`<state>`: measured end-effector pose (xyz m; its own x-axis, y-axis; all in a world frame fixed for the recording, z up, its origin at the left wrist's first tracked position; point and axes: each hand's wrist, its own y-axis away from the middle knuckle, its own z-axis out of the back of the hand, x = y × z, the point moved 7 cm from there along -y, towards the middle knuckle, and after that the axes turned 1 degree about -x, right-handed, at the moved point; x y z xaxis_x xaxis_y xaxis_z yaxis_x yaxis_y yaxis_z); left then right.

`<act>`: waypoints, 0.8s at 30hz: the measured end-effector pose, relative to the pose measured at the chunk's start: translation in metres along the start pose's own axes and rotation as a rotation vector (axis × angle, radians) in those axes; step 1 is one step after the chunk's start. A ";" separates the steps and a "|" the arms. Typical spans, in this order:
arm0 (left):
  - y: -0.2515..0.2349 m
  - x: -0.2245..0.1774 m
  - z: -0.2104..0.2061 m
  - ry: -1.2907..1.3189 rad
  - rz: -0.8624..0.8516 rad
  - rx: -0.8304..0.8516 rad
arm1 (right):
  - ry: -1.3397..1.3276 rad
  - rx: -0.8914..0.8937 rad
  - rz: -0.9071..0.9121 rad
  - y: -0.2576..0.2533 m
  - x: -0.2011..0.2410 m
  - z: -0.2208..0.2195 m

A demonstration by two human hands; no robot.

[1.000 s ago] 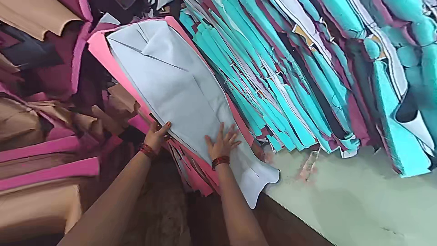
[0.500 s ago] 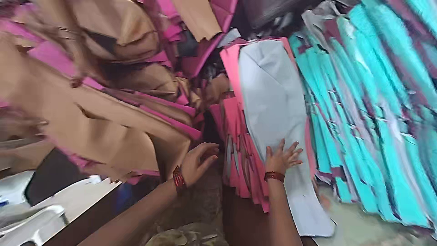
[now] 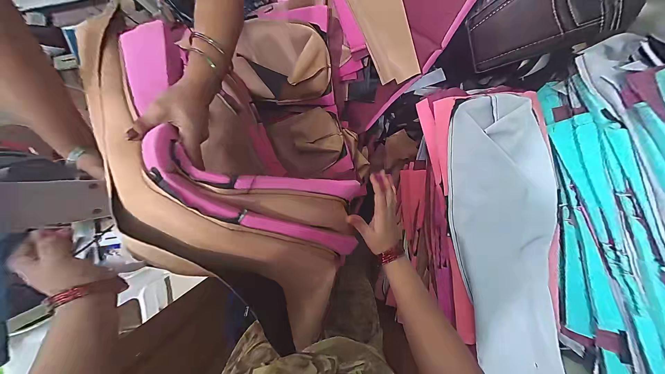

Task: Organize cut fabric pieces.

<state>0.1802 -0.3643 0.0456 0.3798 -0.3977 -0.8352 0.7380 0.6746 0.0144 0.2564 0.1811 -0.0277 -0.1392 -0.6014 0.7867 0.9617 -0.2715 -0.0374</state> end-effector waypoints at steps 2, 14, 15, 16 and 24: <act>0.005 0.042 -0.021 0.113 0.215 0.246 | -0.071 0.205 0.108 -0.035 0.045 -0.017; 0.107 0.024 -0.138 0.901 0.201 0.905 | -0.105 0.728 -0.017 0.003 0.100 0.035; 0.117 0.014 -0.140 0.980 0.171 0.960 | -0.143 0.649 0.006 0.011 0.098 0.057; 0.131 -0.002 -0.143 1.028 0.157 0.978 | -0.176 0.521 0.054 0.018 0.096 0.078; 0.256 -0.140 -0.221 1.089 0.101 1.137 | -0.318 0.062 0.009 0.051 0.052 0.287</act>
<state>0.1926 0.0011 0.0452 0.2539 0.5758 -0.7772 0.9416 -0.3309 0.0625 0.3658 0.3513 0.1880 -0.0593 -0.3356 0.9401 0.9765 -0.2150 -0.0151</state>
